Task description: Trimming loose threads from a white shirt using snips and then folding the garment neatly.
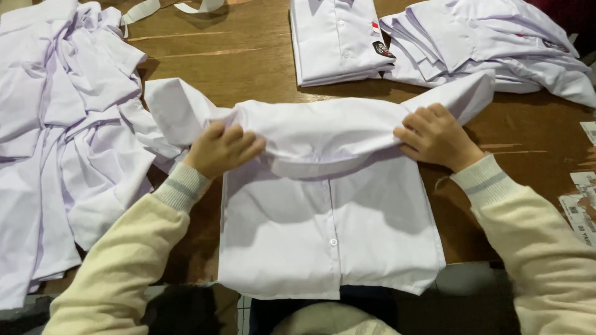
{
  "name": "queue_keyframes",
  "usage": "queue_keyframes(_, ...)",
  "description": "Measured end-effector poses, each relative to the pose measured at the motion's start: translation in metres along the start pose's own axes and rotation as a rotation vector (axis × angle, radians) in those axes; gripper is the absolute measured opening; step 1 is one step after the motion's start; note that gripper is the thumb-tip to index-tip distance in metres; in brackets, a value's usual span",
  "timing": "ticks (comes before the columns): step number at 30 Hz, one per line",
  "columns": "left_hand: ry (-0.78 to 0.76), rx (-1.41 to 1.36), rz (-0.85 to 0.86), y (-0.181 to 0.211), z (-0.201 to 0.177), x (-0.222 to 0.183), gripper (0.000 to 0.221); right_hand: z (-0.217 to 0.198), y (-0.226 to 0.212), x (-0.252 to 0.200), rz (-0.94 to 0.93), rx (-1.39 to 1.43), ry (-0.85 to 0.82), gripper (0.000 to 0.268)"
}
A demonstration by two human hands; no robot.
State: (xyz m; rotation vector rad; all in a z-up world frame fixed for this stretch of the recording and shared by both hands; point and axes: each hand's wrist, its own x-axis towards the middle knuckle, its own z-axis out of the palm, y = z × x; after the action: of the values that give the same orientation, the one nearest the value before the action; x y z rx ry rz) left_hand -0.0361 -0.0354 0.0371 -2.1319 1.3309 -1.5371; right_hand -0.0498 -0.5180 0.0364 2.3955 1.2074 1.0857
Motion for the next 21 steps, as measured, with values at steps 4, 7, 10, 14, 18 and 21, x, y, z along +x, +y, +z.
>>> queue_keyframes(4, 0.052, 0.012, 0.096, 0.021, -0.018, -0.012, 0.023, -0.002, -0.019, -0.029, -0.146, 0.02, 0.064, 0.015)
queue_keyframes(7, 0.088, 0.019, 0.097, 0.017, -0.021, -0.008, 0.023, 0.002, -0.02, -0.041, -0.153, 0.057, 0.069, 0.017)
queue_keyframes(10, 0.138, -0.022, 0.073, 0.003, -0.015, -0.002, 0.018, -0.002, -0.011, -0.035, -0.121, 0.094, 0.102, 0.018)
queue_keyframes(14, 0.016, -0.092, -0.019, -0.049, -0.006, 0.036, 0.022, -0.011, 0.026, -0.005, 0.098, 0.196, 0.14, 0.012)
queue_keyframes(18, -0.016, -0.124, -0.217, -0.1, 0.041, 0.071, 0.011, -0.002, 0.061, 0.07, 0.393, -0.04, 0.239, 0.032)
queue_keyframes(21, -0.059, 0.007, -0.349, -0.128, 0.09, 0.089, 0.029, 0.031, 0.089, 0.101, 0.545, -0.132, 0.113, 0.038)
